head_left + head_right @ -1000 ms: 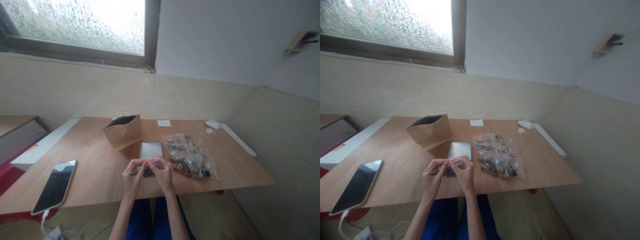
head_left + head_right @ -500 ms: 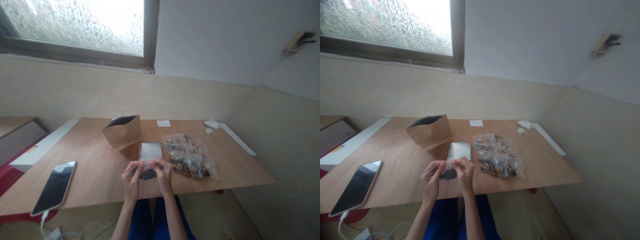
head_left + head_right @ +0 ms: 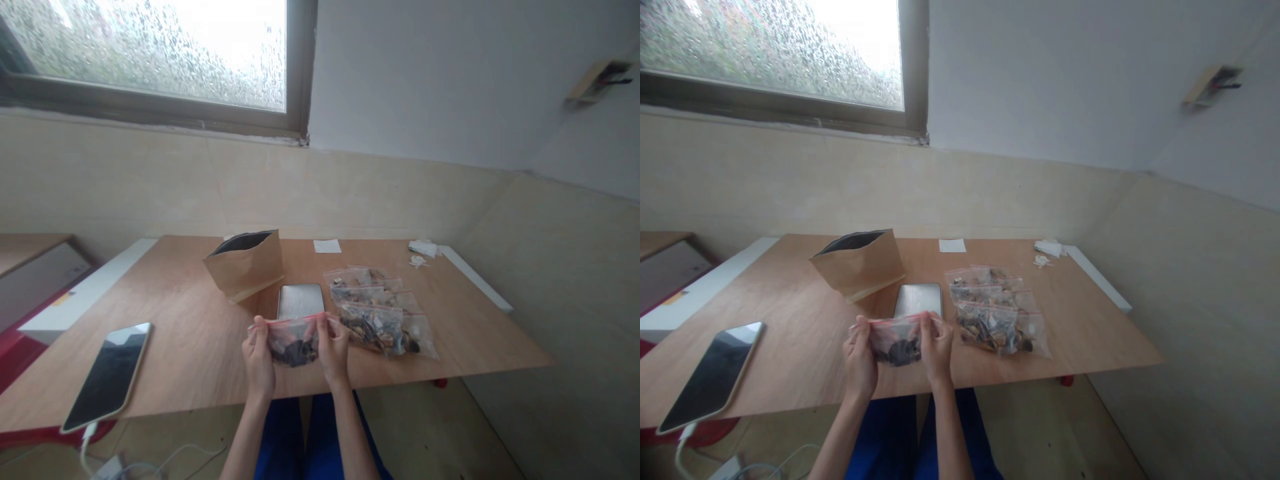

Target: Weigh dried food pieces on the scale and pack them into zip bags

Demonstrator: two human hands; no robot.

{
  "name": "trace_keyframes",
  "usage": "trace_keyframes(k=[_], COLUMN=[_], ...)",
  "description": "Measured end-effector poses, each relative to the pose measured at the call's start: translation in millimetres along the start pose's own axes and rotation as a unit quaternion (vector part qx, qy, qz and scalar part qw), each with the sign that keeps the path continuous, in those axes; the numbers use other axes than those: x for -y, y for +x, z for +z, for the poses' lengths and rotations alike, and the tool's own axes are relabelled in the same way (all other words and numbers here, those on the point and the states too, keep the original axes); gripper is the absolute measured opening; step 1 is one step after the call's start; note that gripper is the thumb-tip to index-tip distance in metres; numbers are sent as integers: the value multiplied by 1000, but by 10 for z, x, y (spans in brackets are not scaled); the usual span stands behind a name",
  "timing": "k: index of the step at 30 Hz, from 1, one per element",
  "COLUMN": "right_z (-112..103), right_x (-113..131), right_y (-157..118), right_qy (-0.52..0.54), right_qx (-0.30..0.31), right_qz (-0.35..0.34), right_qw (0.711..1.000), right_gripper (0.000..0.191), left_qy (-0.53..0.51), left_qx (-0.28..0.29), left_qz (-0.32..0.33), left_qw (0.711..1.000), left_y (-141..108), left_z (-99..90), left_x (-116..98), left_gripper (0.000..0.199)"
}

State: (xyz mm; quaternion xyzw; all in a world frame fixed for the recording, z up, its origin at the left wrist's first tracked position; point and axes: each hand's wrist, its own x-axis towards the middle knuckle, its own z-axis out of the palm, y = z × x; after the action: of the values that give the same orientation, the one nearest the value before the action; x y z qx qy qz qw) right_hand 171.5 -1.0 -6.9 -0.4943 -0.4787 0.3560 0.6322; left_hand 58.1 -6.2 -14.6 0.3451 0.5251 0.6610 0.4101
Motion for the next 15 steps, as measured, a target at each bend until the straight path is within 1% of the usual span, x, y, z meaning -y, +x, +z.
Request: trace_keyframes(k=[3, 6, 8, 11, 13, 15], right_z=[-29, -96, -165, -334, -509, -729], right_x=[-6, 14, 36, 53, 44, 14], right_y=[5, 21, 48, 129, 203, 276], right_qy=[8, -2, -15, -43, -74, -108], right_qx=[6, -9, -17, -18, -34, -57], right_qz=[45, 52, 54, 69, 79, 92], right_qw=[999, 999, 998, 997, 994, 988], right_gripper=[68, 65, 63, 63, 62, 62], left_qy=[15, 3, -11, 0, 15, 31], left_qx=[41, 78, 103, 157, 190, 219], left_qz=[-51, -108, -131, -133, -123, -112], left_qw=[998, 991, 986, 979, 974, 969], left_y=[12, 16, 23, 48, 72, 94], left_z=[-12, -9, 2, 10, -6, -41], left_x=[-19, -7, 23, 65, 70, 61], left_gripper=[61, 70, 74, 76, 75, 72])
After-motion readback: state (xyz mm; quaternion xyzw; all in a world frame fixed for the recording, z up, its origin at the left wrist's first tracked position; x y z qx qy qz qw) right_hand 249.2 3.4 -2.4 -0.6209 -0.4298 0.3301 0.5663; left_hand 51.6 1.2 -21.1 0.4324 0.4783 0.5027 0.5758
